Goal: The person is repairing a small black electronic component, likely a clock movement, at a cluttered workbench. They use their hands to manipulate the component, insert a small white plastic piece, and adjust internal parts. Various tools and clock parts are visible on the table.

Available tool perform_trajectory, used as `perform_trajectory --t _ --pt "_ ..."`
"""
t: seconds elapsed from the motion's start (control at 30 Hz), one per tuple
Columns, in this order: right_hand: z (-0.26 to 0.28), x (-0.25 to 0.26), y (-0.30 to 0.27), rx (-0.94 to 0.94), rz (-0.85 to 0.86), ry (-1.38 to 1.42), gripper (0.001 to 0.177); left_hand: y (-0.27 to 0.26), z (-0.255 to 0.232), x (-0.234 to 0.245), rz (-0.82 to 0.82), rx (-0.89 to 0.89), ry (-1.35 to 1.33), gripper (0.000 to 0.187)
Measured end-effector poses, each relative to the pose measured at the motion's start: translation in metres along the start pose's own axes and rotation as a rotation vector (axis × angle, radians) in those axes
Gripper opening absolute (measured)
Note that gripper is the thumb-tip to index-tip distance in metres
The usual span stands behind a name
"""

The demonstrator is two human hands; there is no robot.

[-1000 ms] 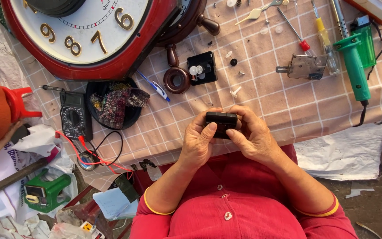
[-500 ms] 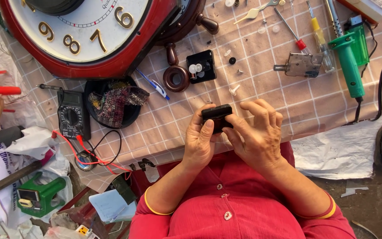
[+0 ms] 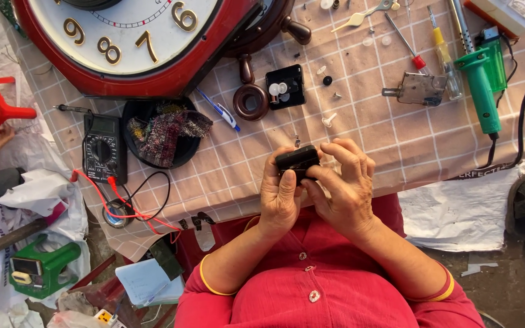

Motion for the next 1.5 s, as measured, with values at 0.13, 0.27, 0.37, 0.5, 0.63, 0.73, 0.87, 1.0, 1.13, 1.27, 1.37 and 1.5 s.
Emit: perform_trajectory --t 0.13,0.27,0.37,0.5,0.63,0.73,0.87,1.0,1.13,1.27,1.37,1.5 --pt "-0.004 0.000 0.001 -0.055 0.015 0.140 0.012 0.001 -0.010 -0.006 0.026 0.024 -0.056 0.030" --pt "-0.006 -0.001 -0.002 -0.099 0.010 0.276 0.007 -0.001 -0.009 -0.008 0.032 0.043 -0.044 0.030" --pt "-0.004 0.004 0.001 -0.060 -0.002 0.185 0.009 -0.002 0.002 -0.002 0.008 0.029 -0.041 0.029" --pt "-0.002 0.009 0.002 -0.010 -0.015 -0.028 0.014 -0.001 0.011 0.005 -0.028 0.019 -0.038 0.030" --pt "-0.003 0.004 0.001 -0.026 0.041 0.003 0.015 0.001 0.000 -0.006 0.017 0.033 -0.032 0.032" --pt "-0.008 0.001 0.000 -0.094 0.076 0.143 0.012 0.001 -0.006 -0.008 0.050 0.047 -0.052 0.034" --pt "-0.014 0.002 0.001 -0.190 0.107 0.341 0.007 -0.002 0.009 0.006 0.055 0.061 -0.139 0.039" --pt "-0.015 0.007 0.006 -0.180 0.132 0.301 0.007 -0.003 0.013 0.010 0.033 0.011 -0.099 0.037" --pt "-0.010 0.011 0.014 -0.162 0.186 0.196 0.010 -0.001 0.011 0.013 0.049 -0.019 0.005 0.034" --pt "-0.005 0.013 0.019 -0.115 0.213 0.047 0.013 0.001 0.008 0.012 0.040 -0.035 0.040 0.033" --pt "-0.003 0.011 0.020 -0.064 0.178 -0.001 0.011 -0.001 0.004 0.009 0.033 -0.001 -0.016 0.033" --pt "-0.003 0.009 0.020 -0.026 0.159 -0.032 0.012 -0.001 0.010 0.013 0.036 0.021 -0.041 0.033"
Point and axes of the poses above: each hand's wrist, its own y-axis towards the middle knuckle, its own x-axis out of the back of the hand, z = x × y, the point moved 4 cm from there along y, towards the middle knuckle, and after that the axes turned 9 degrees about y, right-handed, at the moved point
